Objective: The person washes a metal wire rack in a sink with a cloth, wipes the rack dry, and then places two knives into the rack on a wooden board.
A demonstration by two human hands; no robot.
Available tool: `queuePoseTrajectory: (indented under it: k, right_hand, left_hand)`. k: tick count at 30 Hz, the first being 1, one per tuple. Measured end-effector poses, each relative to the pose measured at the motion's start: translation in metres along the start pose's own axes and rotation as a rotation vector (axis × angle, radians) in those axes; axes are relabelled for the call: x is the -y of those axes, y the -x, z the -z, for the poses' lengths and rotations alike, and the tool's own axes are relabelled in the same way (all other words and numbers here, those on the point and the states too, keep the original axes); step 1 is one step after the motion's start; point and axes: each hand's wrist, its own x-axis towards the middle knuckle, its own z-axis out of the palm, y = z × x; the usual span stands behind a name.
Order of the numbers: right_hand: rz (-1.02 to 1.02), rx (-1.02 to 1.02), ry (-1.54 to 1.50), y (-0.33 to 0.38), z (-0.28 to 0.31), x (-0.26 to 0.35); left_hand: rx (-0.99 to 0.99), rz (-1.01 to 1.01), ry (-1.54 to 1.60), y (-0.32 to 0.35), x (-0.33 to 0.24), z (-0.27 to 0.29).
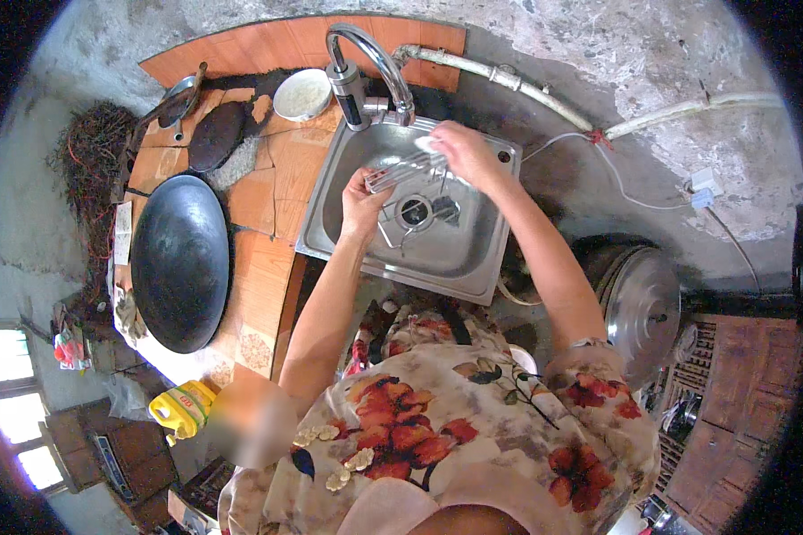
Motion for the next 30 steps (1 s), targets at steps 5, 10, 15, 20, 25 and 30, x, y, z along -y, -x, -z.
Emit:
queuePoseTrajectory:
  k: [5,10,15,20,25,30]
  right_hand:
    - [-0.540,-0.727,-0.246,0.019,0.031,-0.006]
    - [-0.841,-0.453,-0.921,0.057,-0.005,0.050]
    - [-0.651,-0.570,-1.576,0.043,-0.027,0.049]
    - [-0.642,-0.427,-1.453,0.053,-0.038,0.084]
    - [-0.673,-0.301,-1.101,0.062,-0.031,0.093]
    - [-0.699,-0.246,-1.108,0.063,-0.024,0.089]
  left_hand:
    - [-0.021,-0.050,-0.015,0.006,-0.005,-0.003]
    - [-0.046,-0.082,0.053,0.026,-0.022,-0.040]
    - [-0.012,-0.026,-0.179,0.041,-0.026,-0.064]
    - [0.007,-0.196,-0.699,0.036,-0.010,-0.044]
    - [0.041,-0.538,-0.875,0.048,-0.023,-0.047]
    - [0.165,-0.170,-0.595,0.055,-0.018,-0.043]
